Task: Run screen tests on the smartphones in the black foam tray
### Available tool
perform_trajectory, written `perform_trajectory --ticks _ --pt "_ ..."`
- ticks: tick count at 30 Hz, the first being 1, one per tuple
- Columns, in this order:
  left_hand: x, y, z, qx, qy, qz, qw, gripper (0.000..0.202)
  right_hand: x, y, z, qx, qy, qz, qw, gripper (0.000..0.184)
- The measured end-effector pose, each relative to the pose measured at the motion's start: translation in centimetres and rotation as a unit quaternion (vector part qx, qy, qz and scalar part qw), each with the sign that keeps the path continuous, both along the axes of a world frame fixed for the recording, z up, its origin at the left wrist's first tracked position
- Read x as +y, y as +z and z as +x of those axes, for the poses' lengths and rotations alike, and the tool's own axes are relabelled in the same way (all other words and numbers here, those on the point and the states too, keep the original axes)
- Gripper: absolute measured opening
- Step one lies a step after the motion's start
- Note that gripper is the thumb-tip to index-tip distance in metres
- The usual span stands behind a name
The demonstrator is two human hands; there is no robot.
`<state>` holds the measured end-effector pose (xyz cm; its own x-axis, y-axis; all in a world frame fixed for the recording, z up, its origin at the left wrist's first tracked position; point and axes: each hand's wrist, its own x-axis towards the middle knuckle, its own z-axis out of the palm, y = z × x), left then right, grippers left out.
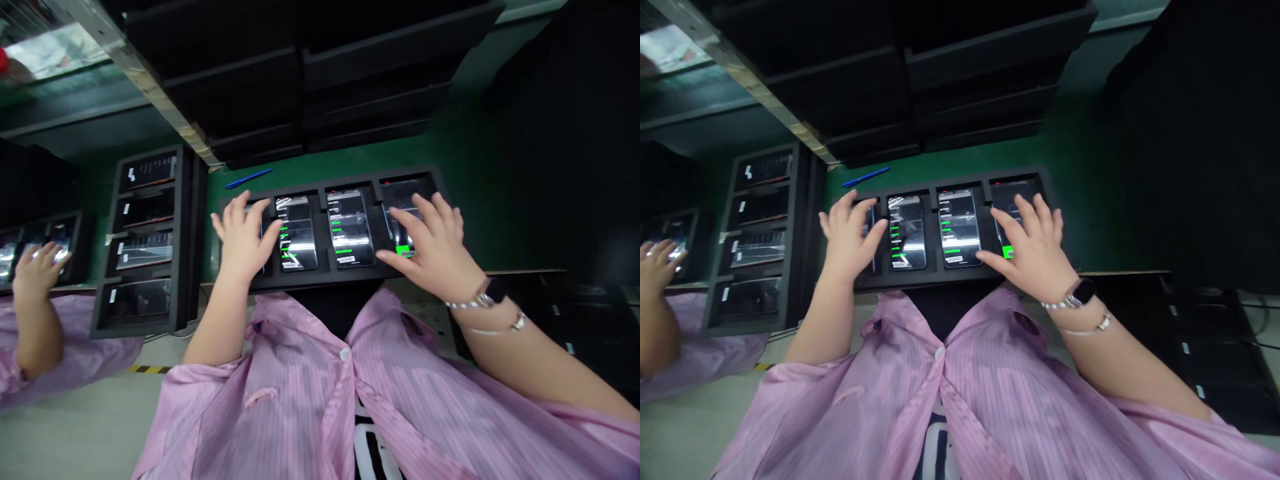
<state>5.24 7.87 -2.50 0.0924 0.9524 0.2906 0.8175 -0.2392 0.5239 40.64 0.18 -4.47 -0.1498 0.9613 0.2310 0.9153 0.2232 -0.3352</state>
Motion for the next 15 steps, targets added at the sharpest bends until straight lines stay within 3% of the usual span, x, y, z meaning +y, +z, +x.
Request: perform_trajectory --ticks 3,6,9,11,12,15 --pt "0.4 -0.3 2.7 -0.009 -0.018 -0.026 0.999 0.059 4.4 -0.7 -2.6 0.013 -0.004 0.000 1.000 0.073" --pt "-0.7 0.0 3.2 0.015 -0.003 -0.077 0.997 0.057 5.8 -0.6 -3.6 -0.011 -0.011 -0.050 0.999 0.072" --pt "-4.5 2.6 1.9 0.099 -0.075 -0.152 0.981 0.036 3.2 2.3 -2.1 -0.052 0.065 -0.199 0.976 0.074" --pt "-7.7 5.3 0.8 0.142 -0.174 -0.191 0.956 0.036 0.4 5.3 -0.3 -0.050 0.181 -0.276 0.943 0.073" --pt "-9.2 6.6 0.3 0.165 -0.208 -0.207 0.942 0.039 -0.9 6.7 0.4 -0.056 0.229 -0.292 0.927 0.067" --pt "-12.0 9.3 -0.7 0.227 -0.215 -0.165 0.935 0.045 -3.6 9.1 1.6 -0.082 0.263 -0.244 0.930 0.059"
